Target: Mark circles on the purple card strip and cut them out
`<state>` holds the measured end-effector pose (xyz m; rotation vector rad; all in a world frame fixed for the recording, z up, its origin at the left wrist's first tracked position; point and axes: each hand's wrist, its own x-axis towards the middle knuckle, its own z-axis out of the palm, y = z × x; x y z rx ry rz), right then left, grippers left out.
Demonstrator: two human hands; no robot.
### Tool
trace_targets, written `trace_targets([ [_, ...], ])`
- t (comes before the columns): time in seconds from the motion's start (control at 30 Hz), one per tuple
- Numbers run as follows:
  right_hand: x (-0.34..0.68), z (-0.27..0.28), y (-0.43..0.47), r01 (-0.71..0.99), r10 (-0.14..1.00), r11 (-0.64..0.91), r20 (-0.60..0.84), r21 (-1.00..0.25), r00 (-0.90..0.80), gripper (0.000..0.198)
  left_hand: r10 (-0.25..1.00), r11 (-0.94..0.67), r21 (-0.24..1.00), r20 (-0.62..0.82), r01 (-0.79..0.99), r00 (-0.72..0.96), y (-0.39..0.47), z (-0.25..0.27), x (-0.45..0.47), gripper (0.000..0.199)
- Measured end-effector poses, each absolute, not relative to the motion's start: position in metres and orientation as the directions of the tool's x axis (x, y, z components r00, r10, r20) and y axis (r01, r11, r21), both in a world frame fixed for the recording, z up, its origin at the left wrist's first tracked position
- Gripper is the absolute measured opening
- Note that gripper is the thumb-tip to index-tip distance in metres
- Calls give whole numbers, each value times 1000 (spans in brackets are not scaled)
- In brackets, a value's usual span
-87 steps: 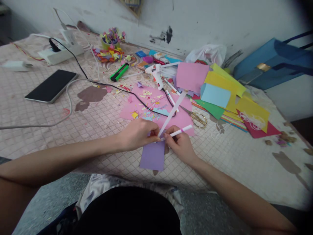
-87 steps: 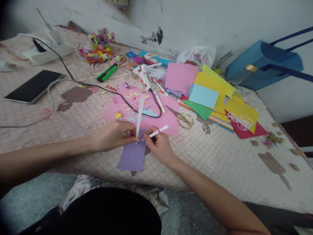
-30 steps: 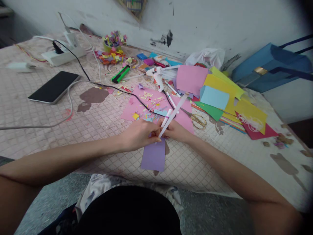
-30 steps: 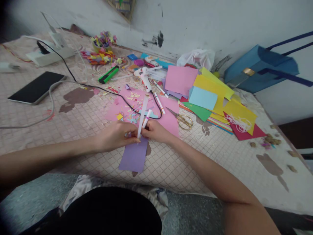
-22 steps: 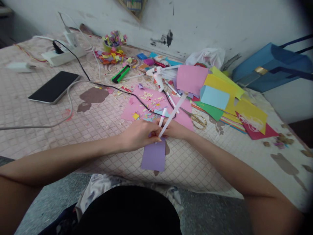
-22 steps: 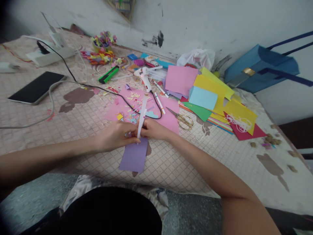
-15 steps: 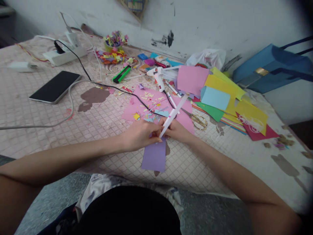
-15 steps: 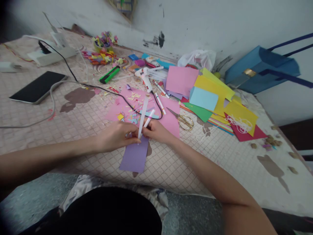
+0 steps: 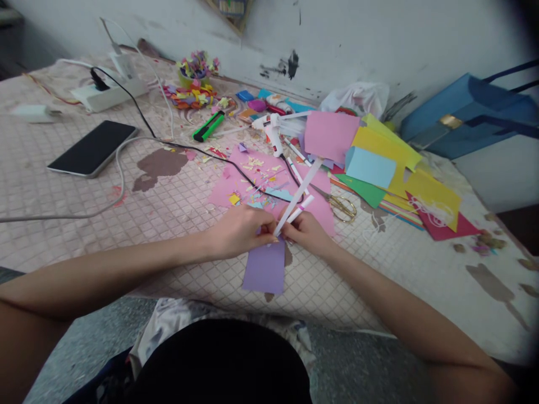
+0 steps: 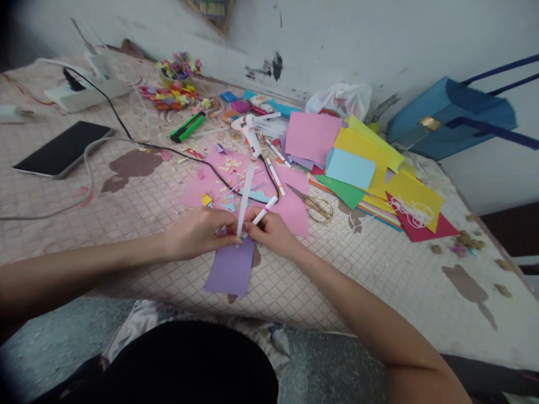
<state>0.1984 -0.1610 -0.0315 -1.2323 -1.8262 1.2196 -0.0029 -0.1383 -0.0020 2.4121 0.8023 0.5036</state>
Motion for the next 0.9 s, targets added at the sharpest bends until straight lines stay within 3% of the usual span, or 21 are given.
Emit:
trace_targets([
  [0.4, 201, -31, -172, 365, 926, 144, -4, -920, -376, 19, 637, -672, 602, 172, 432, 752, -138, -3, -4, 6],
  [0.9, 197, -35, -204, 449, 933, 323, 200, -833, -299, 14, 637, -683, 578, 174, 446, 751, -138, -2, -4, 11],
])
